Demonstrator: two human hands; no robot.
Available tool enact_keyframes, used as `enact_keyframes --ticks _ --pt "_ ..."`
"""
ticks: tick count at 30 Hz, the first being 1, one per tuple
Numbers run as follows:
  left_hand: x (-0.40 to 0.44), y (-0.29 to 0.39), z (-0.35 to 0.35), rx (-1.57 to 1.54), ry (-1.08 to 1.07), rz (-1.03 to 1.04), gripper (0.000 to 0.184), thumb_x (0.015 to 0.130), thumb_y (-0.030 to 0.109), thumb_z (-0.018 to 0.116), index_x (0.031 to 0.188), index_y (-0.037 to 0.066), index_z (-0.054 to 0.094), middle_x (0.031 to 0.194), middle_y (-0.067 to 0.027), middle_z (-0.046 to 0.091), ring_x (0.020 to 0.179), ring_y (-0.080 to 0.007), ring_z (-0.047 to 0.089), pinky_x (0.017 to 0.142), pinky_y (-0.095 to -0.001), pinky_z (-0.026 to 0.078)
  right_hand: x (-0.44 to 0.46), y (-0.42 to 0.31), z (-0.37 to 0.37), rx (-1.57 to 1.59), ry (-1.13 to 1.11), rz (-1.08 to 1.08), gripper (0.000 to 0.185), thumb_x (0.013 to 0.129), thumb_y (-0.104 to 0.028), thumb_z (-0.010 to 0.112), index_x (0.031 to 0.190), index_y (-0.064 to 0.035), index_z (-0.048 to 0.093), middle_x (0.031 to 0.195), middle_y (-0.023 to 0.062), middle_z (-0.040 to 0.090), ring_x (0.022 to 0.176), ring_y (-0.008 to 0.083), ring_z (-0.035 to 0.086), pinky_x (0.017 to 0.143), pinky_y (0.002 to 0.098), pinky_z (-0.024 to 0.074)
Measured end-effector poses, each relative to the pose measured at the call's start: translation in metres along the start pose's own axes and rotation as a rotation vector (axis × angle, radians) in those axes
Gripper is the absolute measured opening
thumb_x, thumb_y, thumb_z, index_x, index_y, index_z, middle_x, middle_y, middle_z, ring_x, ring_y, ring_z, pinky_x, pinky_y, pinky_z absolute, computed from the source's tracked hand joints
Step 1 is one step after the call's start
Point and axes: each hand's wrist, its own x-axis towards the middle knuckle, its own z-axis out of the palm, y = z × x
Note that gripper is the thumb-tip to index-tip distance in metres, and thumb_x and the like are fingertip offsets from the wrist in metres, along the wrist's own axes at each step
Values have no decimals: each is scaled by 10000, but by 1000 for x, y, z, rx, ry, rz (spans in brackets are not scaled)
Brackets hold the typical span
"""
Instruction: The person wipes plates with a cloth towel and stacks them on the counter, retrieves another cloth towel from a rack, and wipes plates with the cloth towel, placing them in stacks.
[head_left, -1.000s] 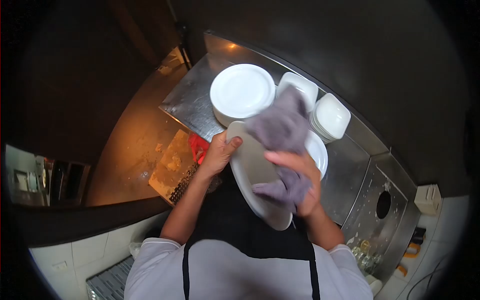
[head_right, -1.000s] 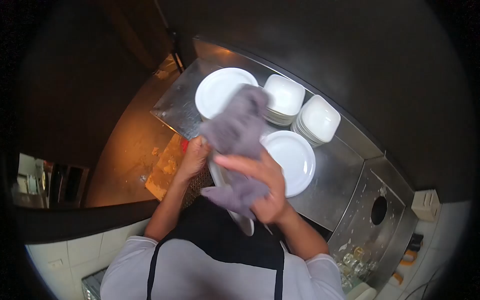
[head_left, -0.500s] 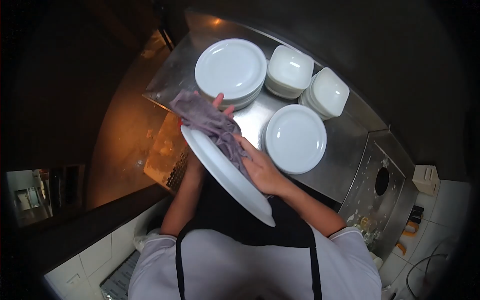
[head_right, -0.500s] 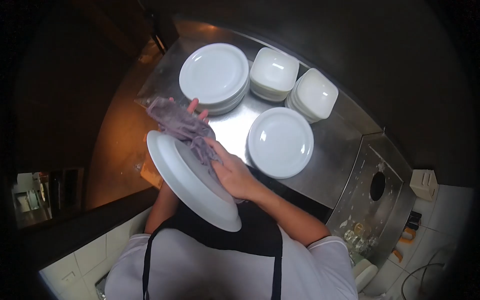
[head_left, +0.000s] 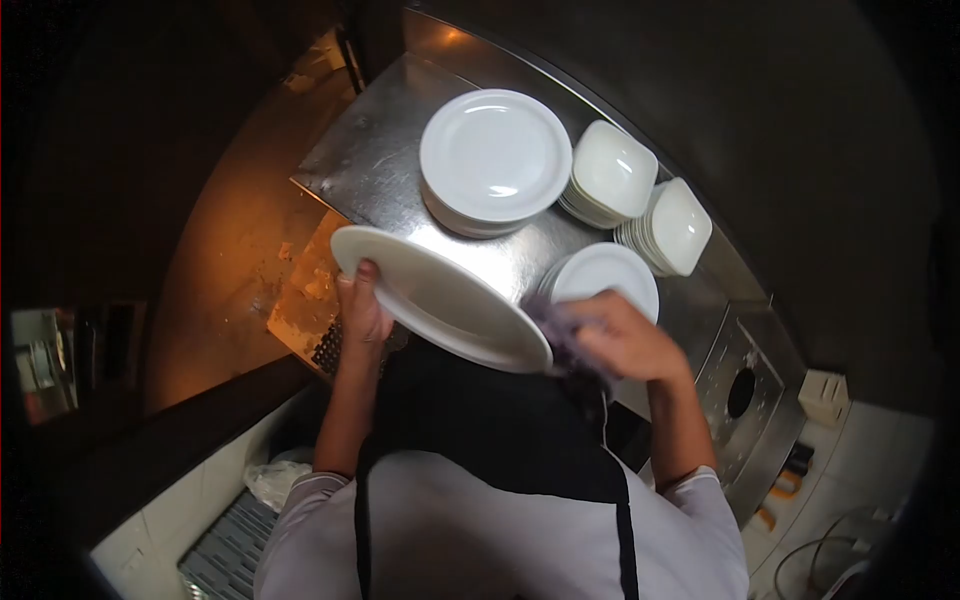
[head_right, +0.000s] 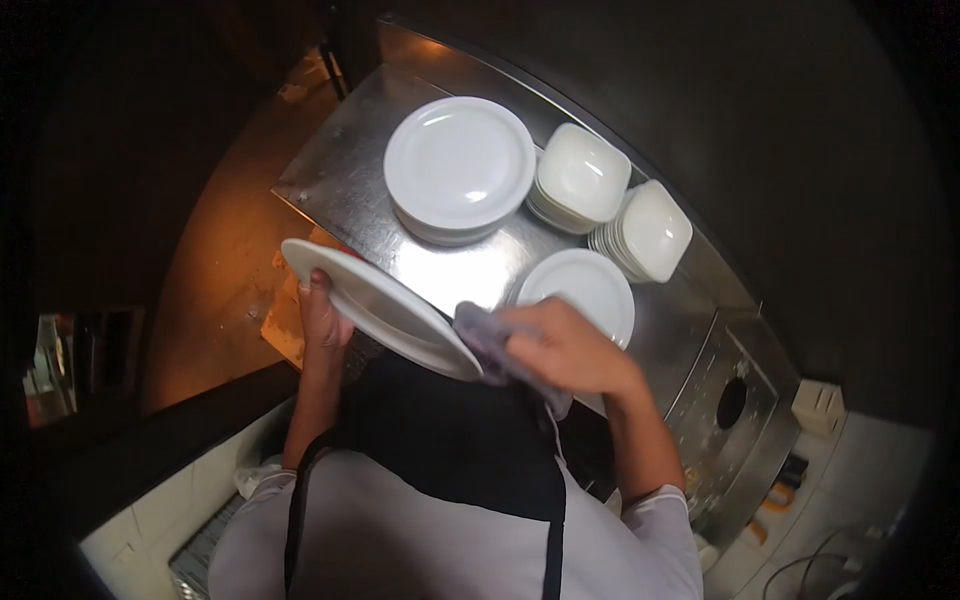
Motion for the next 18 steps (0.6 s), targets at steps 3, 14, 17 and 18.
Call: enact_keyframes --ticks 3,14,17,18 --pt "2 11 -31 -23 288 -7 482 977 346 662 1285 -4 546 1195 -143 648 1090 -280 649 949 -438 553 39 -9 -46 -39 409 17 340 861 -177 574 1120 13 688 1064 189 709 923 276 673 824 397 512" --pt "-93 52 -130 -18 956 64 583 991 427 616 1289 -71 571 1124 -159 656 976 -209 622 829 -414 541 135 51 -35 -729 340 44 410 833 -131 637 1210 22 677 1266 266 634 1192 403 609 1012 452 478" --pt "-109 66 -143 -59 910 71 625 1056 454 462 1417 -54 415 1356 -197 561 1176 -317 584 1078 -464 449 120 1 22 -7 -14 117 315 890 -169 657 1135 25 698 1040 158 720 924 225 670 867 328 522" --pt "-105 71 -140 29 905 64 658 1060 484 428 1474 -24 363 1447 -182 496 1275 -315 525 1114 -483 407 118 11 38 126 -71 50 272 906 -167 662 1106 13 704 1009 143 727 901 197 665 823 334 527"
